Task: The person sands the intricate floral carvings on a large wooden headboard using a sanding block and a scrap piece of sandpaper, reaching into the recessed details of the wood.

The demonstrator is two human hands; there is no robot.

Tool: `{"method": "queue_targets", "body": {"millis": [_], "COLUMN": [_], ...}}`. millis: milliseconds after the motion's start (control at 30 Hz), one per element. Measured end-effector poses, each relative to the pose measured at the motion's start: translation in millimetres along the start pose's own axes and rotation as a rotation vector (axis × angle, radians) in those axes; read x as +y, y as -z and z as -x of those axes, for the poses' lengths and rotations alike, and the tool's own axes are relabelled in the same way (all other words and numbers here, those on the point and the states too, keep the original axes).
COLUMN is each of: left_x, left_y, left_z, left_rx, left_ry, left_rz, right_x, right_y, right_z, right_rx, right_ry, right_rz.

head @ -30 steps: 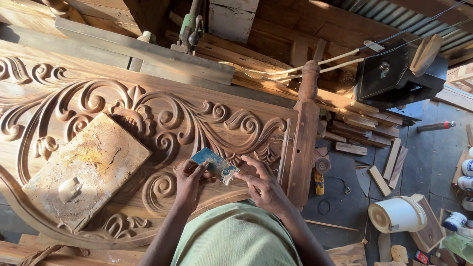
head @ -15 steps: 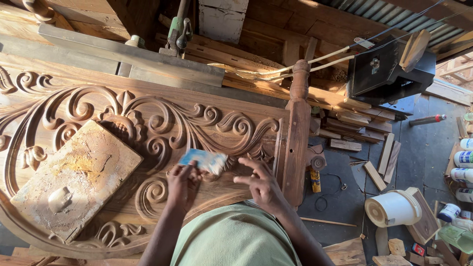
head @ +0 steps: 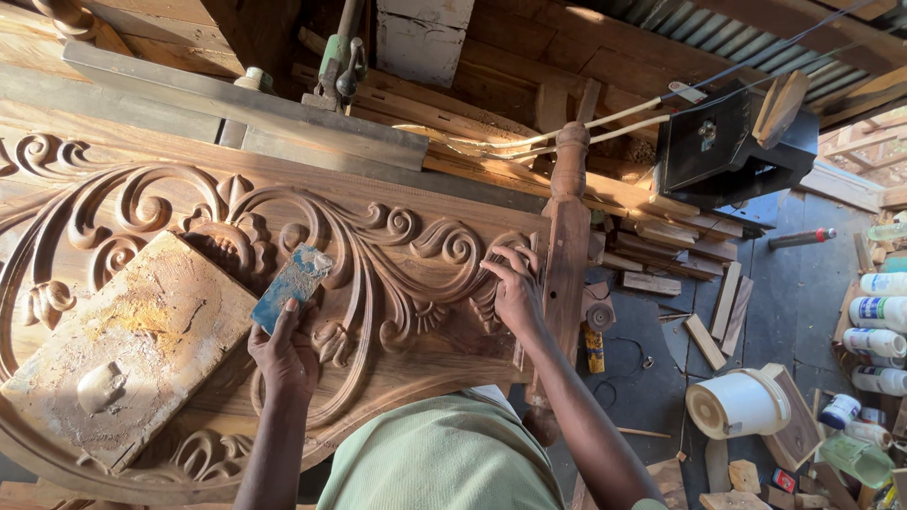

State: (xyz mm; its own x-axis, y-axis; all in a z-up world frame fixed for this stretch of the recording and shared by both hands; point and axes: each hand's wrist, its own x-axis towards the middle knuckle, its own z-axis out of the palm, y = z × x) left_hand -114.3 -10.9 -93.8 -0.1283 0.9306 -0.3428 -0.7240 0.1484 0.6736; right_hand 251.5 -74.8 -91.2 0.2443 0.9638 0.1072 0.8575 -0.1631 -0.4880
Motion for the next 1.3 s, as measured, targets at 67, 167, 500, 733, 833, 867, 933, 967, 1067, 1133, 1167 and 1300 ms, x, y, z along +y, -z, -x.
{"method": "queue_targets", "body": {"millis": [67,167,500,733,833,867,933,967,1067,1133,1167,1300], "left_x": [-0.6,-3.5,-6.5,-13.4,-26.0,-31.5,-39.1,-42.9,-55.3,-60.7,-62.7,-58.1], "left_y": [2.4,7.5,10.4,9.3,15.5,15.7,18.6,19.3,17.7,15.8,14.4,6.6], "left_z": [-0.9,-1.4,0.2,-10.2,-17.0,-22.4,-29.9,-33.8,-41.6,-43.6,-43.7,-44.7], "left_rx": [0.009,0.027,0.105,0.079,-0.014,-0.005,0.023,0.042,0.061,0.082,0.105,0.186], "left_ry": [0.022,0.041,0.034,-0.103,-0.332,-0.4,-0.524,-0.581,-0.686,-0.707,-0.704,-0.656], "left_rz": [0.005,-0.004,-0.093,-0.323,-0.556,-0.625,-0.809,-0.925,-0.99,-0.973,-0.98,-1.031], "right_x": [4.1,9.5,-0.3,-1.0,-1.2,-2.5,-7.2,-10.0,-15.9,-16.3,-15.8,-13.1], "right_y": [-6.3,-13.7,-18.5,-15.2,-16.4,-17.8,-22.8,-25.5,-30.2,-27.8,-24.8,-8.9], "right_z": [-2.2,-2.6,2.2,10.5,11.4,10.5,10.5,11.8,19.4,28.3,32.8,26.5], "right_rx": [0.0,-0.015,-0.011,0.088,0.104,0.077,0.044,0.038,-0.002,-0.105,-0.19,0.057], "right_ry": [0.04,0.047,0.02,0.054,0.073,0.052,0.05,0.069,0.095,-0.041,-0.18,0.037], "right_rz": [0.018,0.028,0.015,-0.034,-0.075,-0.075,-0.015,0.044,0.076,-0.03,-0.122,-0.104]}}
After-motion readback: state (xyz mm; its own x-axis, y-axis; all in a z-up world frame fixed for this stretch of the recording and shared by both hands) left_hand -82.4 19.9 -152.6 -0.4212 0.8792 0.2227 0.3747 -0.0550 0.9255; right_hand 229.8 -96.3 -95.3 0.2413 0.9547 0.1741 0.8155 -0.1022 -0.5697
